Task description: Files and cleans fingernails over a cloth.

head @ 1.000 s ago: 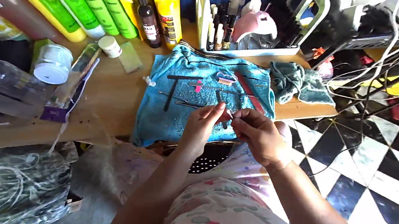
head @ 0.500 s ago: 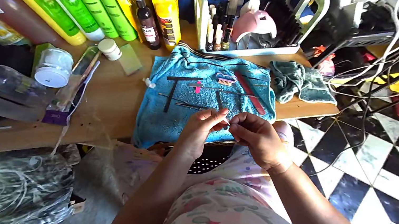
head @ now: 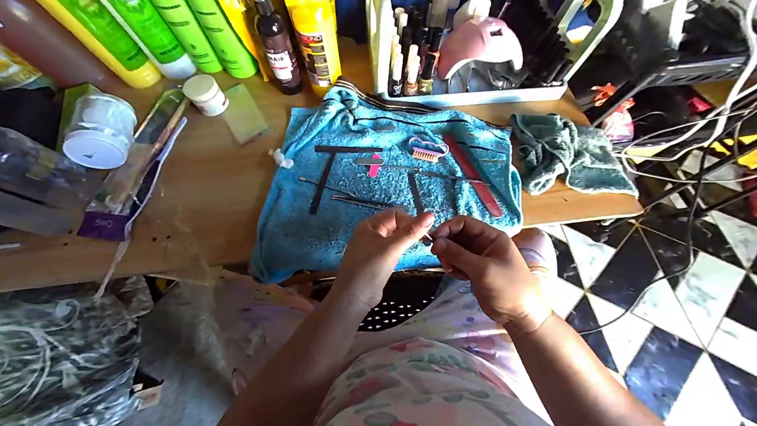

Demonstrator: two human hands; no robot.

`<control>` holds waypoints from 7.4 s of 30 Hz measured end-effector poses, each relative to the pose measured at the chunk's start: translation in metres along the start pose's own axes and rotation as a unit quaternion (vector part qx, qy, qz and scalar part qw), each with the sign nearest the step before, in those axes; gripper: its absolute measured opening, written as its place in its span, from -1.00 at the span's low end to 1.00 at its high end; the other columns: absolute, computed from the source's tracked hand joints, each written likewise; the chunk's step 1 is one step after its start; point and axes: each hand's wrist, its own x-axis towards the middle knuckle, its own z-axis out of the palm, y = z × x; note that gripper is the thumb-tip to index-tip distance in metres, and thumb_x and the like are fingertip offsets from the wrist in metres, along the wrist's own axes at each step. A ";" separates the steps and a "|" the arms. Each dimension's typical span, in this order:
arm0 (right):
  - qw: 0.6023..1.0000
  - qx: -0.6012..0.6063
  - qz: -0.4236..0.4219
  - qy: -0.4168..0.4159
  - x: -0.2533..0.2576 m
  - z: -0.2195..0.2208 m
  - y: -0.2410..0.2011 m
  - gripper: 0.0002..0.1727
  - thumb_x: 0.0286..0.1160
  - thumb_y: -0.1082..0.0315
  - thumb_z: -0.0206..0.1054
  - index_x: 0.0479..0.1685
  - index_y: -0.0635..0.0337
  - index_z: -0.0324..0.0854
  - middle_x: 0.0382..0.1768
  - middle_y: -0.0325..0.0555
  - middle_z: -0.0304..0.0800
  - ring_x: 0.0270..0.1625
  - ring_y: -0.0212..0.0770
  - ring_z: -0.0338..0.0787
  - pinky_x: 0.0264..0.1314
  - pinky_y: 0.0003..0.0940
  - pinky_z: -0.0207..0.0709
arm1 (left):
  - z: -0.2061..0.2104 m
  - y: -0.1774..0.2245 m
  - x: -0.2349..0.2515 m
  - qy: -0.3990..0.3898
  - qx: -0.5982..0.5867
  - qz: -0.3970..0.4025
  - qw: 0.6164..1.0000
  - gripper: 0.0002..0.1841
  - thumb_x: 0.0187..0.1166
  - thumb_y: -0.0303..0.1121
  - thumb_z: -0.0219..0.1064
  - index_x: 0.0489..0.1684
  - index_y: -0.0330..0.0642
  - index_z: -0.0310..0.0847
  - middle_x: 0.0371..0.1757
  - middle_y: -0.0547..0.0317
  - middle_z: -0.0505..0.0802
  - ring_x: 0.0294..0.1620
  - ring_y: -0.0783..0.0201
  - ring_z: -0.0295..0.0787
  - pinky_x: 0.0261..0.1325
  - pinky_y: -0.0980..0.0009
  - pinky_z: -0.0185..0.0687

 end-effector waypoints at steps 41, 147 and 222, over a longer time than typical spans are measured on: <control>0.703 -0.692 -0.159 -0.040 0.163 0.016 0.001 -0.87 0.45 0.47 0.35 -0.16 0.25 0.80 -0.04 0.16 0.82 0.22 0.26 0.71 0.22 0.31 0.44 | -0.097 -0.063 0.027 0.242 0.329 0.263 0.874 -0.76 0.70 -0.23 0.28 -0.18 -0.19 0.80 -0.03 0.15 0.86 0.29 0.24 0.71 0.70 -0.02 0.23; 0.777 -0.609 -0.152 0.048 0.046 -0.003 0.044 -0.75 0.26 0.65 0.31 -0.17 0.25 0.83 -0.15 0.13 0.68 -0.29 0.05 0.80 -0.41 0.01 0.71 | -0.037 -0.063 0.072 -0.088 0.622 0.189 0.754 0.11 0.14 0.64 0.26 0.82 0.31 0.24 0.92 0.00 0.07 0.94 -0.18 -0.47 0.78 -0.36 -0.72; 0.803 -0.571 -0.167 0.049 0.030 -0.002 0.033 -0.79 0.43 0.60 0.28 -0.11 0.28 0.82 -0.11 0.05 0.76 -0.25 -0.06 0.81 -0.28 -0.06 0.76 | -0.036 -0.064 0.072 -0.085 0.624 0.182 0.756 0.15 0.09 0.63 0.32 0.83 0.27 0.23 0.92 0.01 0.09 0.94 -0.18 -0.47 0.79 -0.36 -0.70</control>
